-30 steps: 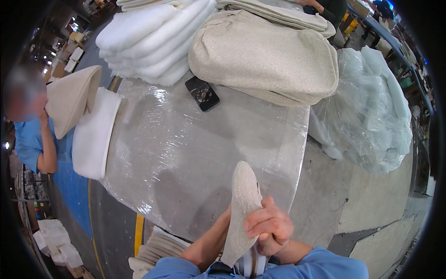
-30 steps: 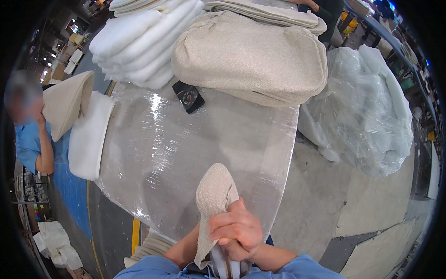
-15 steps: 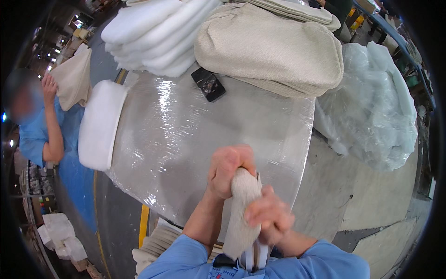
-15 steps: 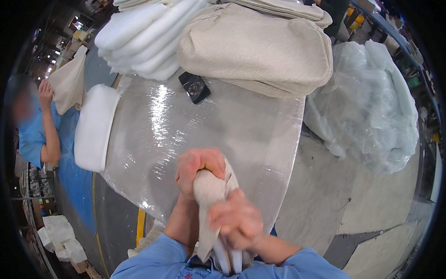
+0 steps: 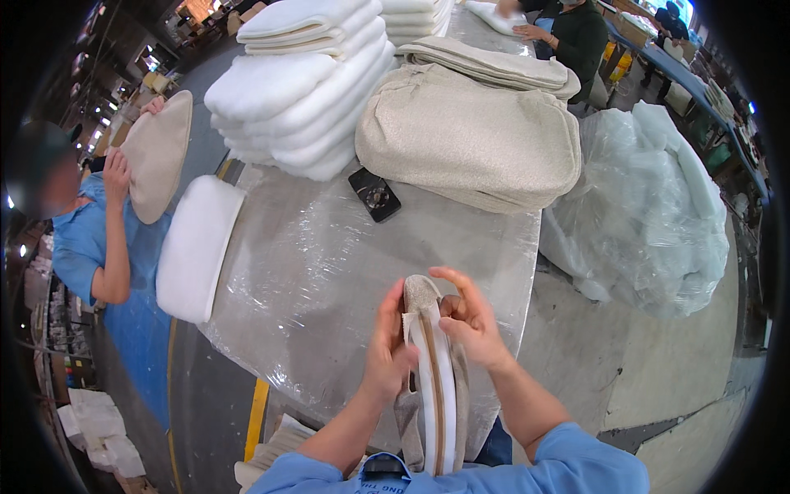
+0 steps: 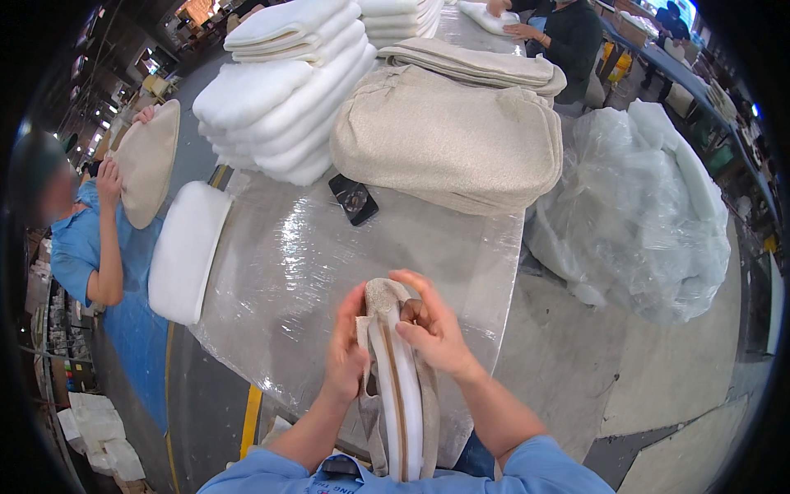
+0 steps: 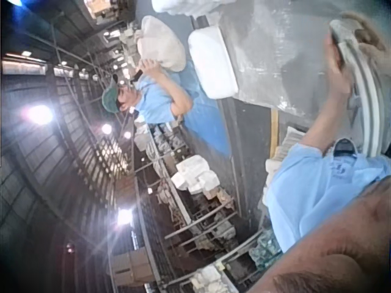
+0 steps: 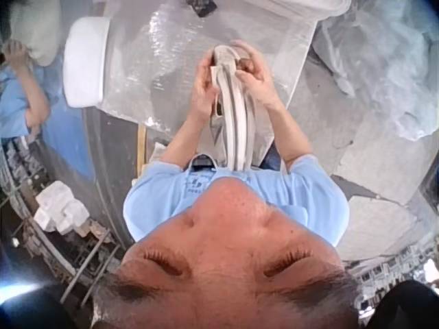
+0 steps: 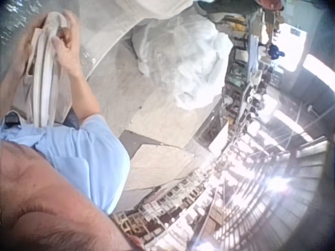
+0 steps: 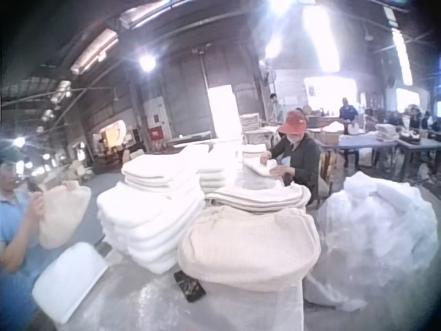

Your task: The person repeatedly picks up white foam inserts and beige fabric covers, inserts the foam into the covers, and places the finished cushions on a stack. The person works at a table in a factory setting with other workers nearby.

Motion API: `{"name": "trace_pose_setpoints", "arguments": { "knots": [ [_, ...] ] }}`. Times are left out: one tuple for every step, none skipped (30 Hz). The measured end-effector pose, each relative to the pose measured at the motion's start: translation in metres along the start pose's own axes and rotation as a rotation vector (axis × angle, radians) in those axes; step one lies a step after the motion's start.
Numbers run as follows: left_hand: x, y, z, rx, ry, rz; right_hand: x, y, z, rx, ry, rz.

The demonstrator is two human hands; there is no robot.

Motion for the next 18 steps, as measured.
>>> {"name": "trace_pose_setpoints", "arguments": {
  "knots": [
    [0.008, 0.003, 0.008, -0.078, -0.038, -0.092, -0.003, -0.002, -0.015, -0.087, 0.067, -0.06],
    [0.014, 0.002, 0.01, -0.181, -0.02, -0.135, -0.005, -0.005, -0.021, -0.039, 0.122, -0.111],
    [0.016, 0.002, 0.009, -0.193, -0.05, -0.082, -0.009, -0.004, -0.028, 0.103, 0.102, -0.115],
    [0.016, 0.004, 0.007, -0.2, -0.081, -0.027, -0.014, -0.004, -0.036, 0.247, 0.084, -0.115],
    [0.015, 0.006, 0.006, -0.207, -0.113, 0.028, -0.018, -0.003, -0.041, 0.391, 0.066, -0.115],
    [0.015, 0.005, 0.001, -0.211, -0.098, 0.085, -0.023, -0.004, -0.041, 0.482, -0.027, -0.09],
    [0.013, 0.006, -0.003, -0.216, -0.081, 0.14, -0.028, -0.007, -0.038, 0.57, -0.124, -0.065],
    [0.011, 0.007, -0.006, -0.221, -0.064, 0.195, -0.032, -0.01, -0.034, 0.659, -0.222, -0.04],
    [0.011, 0.009, -0.008, -0.301, -0.05, 0.199, -0.035, -0.012, -0.03, 0.741, -0.347, 0.038],
    [0.007, 0.013, -0.006, -0.38, -0.039, 0.202, -0.037, -0.012, -0.026, 0.821, -0.471, 0.118],
    [0.004, 0.016, -0.006, -0.459, -0.027, 0.204, -0.038, -0.012, -0.022, 0.899, -0.596, 0.199],
    [0.002, 0.017, -0.008, -0.475, 0.008, 0.205, -0.037, -0.012, -0.016, 0.767, -0.552, 0.192],
    [0.002, 0.017, -0.009, -0.498, 0.041, 0.211, -0.033, -0.005, -0.009, 0.628, -0.504, 0.177],
    [0.002, 0.016, -0.01, -0.521, 0.073, 0.216, -0.031, -0.003, -0.006, 0.491, -0.456, 0.163],
    [0.002, 0.017, -0.011, -0.502, 0.099, 0.224, -0.031, -0.006, -0.005, 0.396, -0.35, 0.139],
    [0.006, 0.015, -0.011, -0.492, 0.118, 0.241, -0.028, 0.0, -0.014, 0.296, -0.235, 0.106],
    [0.009, 0.015, -0.013, -0.473, 0.131, 0.25, -0.023, 0.002, -0.019, 0.2, -0.117, 0.086],
    [0.012, 0.014, -0.014, -0.464, 0.12, 0.264, -0.025, -0.001, -0.025, 0.312, -0.109, 0.034]
  ]
}}
Point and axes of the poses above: each hand's wrist, its own x-axis away from the middle knuckle, its own y-axis out of the palm, z = x × y, the point moved 1 cm from there along -x, towards the middle knuckle, and after that the axes turned 14 degrees about y, right-handed, at the moved point
